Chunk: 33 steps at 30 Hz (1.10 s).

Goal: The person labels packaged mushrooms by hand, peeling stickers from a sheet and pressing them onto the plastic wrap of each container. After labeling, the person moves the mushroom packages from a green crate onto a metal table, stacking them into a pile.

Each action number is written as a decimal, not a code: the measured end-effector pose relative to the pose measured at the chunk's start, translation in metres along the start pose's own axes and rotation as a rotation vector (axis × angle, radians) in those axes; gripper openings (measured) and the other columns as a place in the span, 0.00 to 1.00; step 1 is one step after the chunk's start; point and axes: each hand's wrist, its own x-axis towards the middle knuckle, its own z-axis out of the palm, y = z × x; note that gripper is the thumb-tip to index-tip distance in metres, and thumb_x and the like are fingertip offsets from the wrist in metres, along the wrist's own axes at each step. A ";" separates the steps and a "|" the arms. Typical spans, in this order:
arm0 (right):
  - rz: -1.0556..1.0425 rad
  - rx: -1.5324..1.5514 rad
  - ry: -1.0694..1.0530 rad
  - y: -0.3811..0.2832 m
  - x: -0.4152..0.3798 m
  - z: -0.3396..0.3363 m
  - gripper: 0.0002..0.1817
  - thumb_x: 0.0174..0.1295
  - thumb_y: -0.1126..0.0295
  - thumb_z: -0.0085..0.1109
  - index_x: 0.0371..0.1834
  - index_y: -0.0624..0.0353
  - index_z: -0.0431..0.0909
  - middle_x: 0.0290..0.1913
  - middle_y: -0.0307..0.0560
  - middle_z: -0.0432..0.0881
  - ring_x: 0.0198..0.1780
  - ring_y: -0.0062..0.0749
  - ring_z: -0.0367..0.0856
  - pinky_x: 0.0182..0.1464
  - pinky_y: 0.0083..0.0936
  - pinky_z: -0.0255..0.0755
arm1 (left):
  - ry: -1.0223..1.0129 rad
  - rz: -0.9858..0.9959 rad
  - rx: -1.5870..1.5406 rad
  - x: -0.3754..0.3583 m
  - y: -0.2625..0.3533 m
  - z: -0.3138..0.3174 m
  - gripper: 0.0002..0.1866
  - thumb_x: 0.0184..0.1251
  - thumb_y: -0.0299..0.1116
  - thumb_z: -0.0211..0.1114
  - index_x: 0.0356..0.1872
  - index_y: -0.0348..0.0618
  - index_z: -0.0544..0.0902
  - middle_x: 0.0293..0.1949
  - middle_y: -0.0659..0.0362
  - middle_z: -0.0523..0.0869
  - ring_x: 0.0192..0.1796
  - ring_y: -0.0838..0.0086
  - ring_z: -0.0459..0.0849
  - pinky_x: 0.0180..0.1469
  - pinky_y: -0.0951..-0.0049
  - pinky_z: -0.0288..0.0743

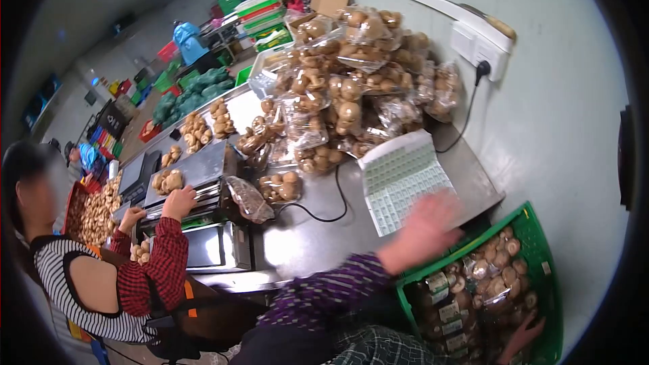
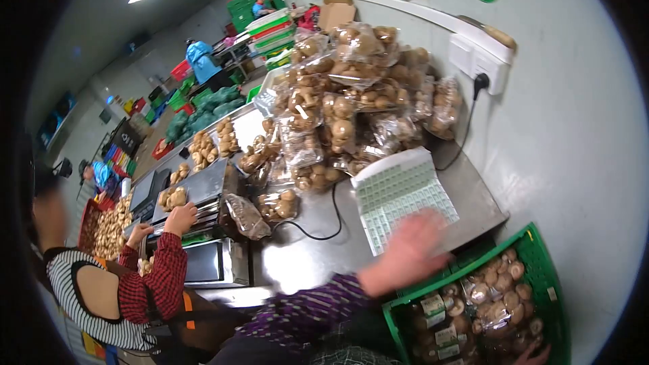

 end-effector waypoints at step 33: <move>0.574 1.374 -1.618 -0.619 -0.087 0.122 0.24 0.55 0.71 0.67 0.53 0.68 0.72 0.50 0.48 0.79 0.50 0.32 0.79 0.53 0.28 0.72 | 0.485 -0.735 0.494 -0.122 -0.215 -0.179 0.18 0.54 0.37 0.69 0.43 0.39 0.81 0.38 0.50 0.83 0.41 0.56 0.81 0.44 0.60 0.75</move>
